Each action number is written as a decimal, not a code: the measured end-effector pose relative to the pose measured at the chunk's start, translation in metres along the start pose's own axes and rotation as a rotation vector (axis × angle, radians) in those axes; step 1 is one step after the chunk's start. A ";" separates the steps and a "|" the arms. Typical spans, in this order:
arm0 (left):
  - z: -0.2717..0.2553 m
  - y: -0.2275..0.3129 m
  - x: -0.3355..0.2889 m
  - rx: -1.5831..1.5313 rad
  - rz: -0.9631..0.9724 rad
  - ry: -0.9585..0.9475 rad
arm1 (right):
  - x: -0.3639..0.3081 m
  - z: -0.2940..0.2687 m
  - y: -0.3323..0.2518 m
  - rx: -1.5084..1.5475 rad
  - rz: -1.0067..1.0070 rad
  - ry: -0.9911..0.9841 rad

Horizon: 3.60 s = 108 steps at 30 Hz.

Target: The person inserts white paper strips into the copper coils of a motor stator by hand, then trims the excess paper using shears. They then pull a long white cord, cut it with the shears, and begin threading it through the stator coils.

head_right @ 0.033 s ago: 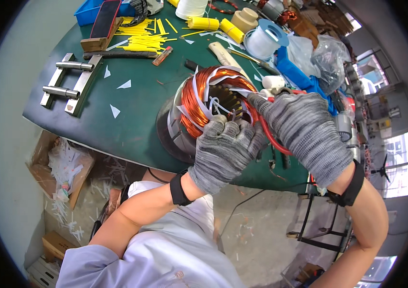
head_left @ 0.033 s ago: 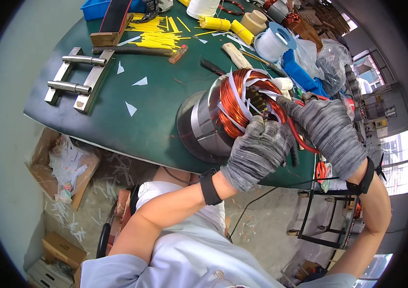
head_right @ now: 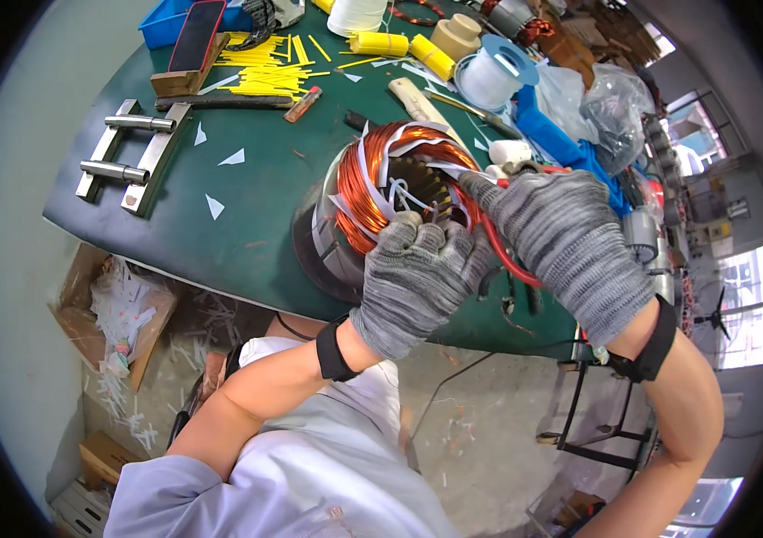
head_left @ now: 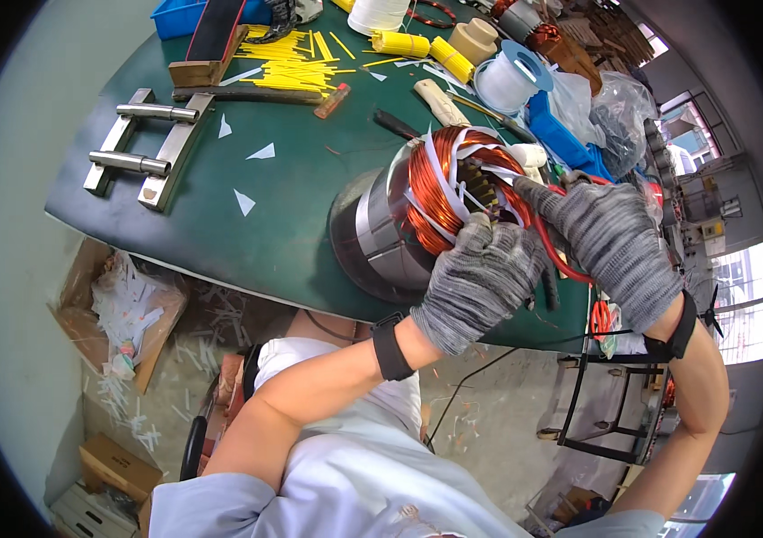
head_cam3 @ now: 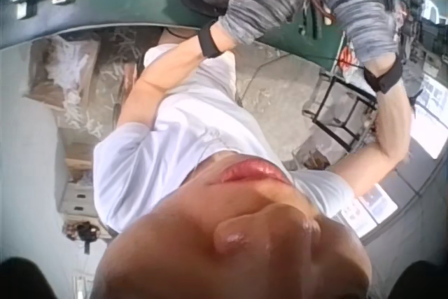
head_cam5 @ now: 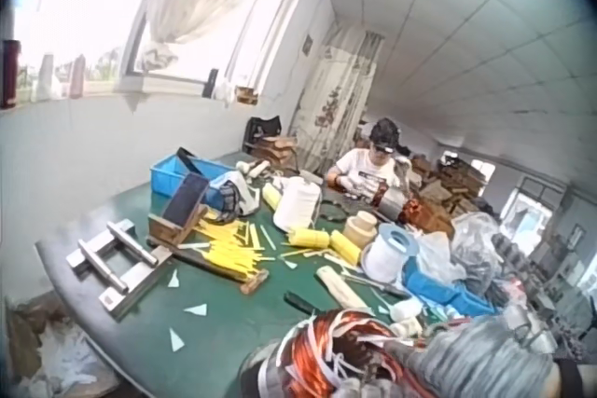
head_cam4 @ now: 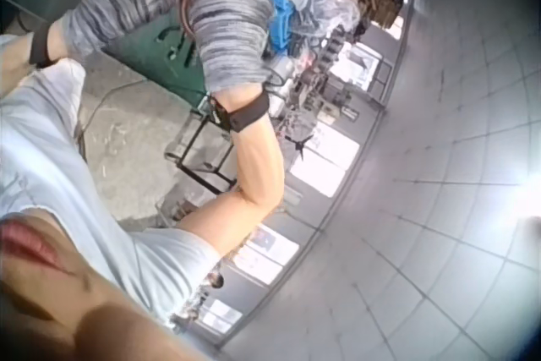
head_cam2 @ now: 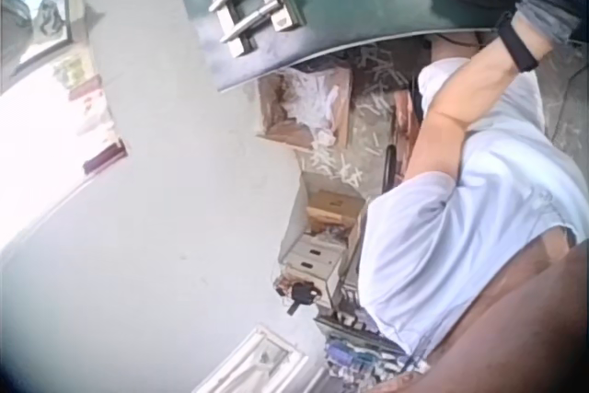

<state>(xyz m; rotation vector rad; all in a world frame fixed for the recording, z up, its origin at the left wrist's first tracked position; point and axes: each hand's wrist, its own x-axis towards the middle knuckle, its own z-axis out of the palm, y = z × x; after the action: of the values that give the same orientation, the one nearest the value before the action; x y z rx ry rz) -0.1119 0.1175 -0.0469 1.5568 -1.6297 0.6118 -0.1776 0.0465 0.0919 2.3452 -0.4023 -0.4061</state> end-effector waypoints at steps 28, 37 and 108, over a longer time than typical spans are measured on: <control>-0.037 -0.109 0.089 -0.836 -0.490 -0.759 | -0.058 0.139 -0.114 2.198 0.563 0.627; 0.009 -0.124 0.090 -0.965 -0.105 -0.734 | -0.050 0.122 -0.110 2.139 0.638 0.552; -0.020 -0.014 0.002 0.058 0.096 -0.061 | -0.091 0.059 -0.095 1.254 0.683 0.450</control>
<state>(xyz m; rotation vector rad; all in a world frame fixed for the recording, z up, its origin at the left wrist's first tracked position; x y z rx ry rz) -0.0939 0.1303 -0.0359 1.5585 -1.7547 0.6741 -0.2669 0.1136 0.0003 3.0253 -1.4660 0.9572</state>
